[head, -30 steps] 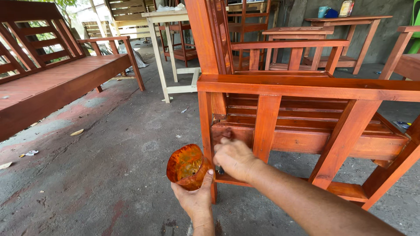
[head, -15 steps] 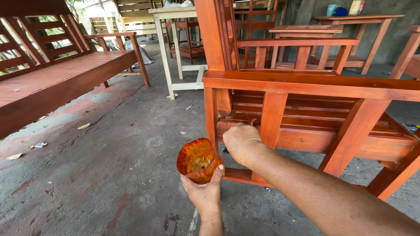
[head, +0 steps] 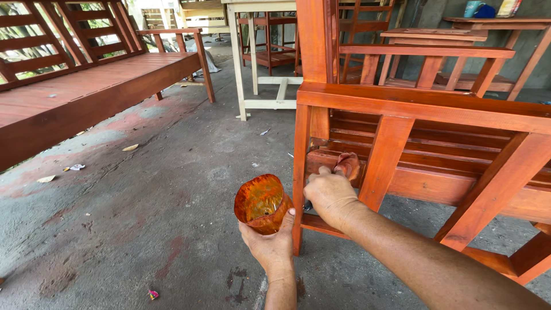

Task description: The person applies reddish-brown wood stain to wooden chairs and benches using a cloth, dipping it into a small container of stain held in the other hand. They work over the seat slats, armrests, and frame rails of a chair, moving around the piece to coat different surfaces.

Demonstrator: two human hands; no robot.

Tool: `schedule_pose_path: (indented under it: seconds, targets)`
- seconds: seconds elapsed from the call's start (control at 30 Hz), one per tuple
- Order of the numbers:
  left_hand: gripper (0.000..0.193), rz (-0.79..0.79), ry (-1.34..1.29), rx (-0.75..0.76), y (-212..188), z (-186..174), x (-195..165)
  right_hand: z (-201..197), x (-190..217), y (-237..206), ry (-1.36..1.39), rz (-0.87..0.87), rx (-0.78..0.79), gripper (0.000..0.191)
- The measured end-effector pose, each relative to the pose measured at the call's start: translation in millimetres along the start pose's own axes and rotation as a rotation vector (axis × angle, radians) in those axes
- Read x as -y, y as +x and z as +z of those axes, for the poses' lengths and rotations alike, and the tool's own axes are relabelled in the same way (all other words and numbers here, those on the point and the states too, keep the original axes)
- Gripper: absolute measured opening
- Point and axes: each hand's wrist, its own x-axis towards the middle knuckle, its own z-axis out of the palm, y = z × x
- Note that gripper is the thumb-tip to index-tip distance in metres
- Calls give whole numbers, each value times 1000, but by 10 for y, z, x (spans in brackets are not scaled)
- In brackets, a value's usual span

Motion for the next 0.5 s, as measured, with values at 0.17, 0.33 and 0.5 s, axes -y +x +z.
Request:
schedule_pose_path:
  seconds: [0.17,0.33,0.5]
  targets:
    - [112,26,30,-42,50,-34,44,3,140,53,93,-176,-135,15]
    - [111,60,-18,-67,75,-8,100,73,112,-9,30,-277,-168,11]
    - [108,10,-224,14,-3,91,97,151,-222,-328,144,-118,-35,12]
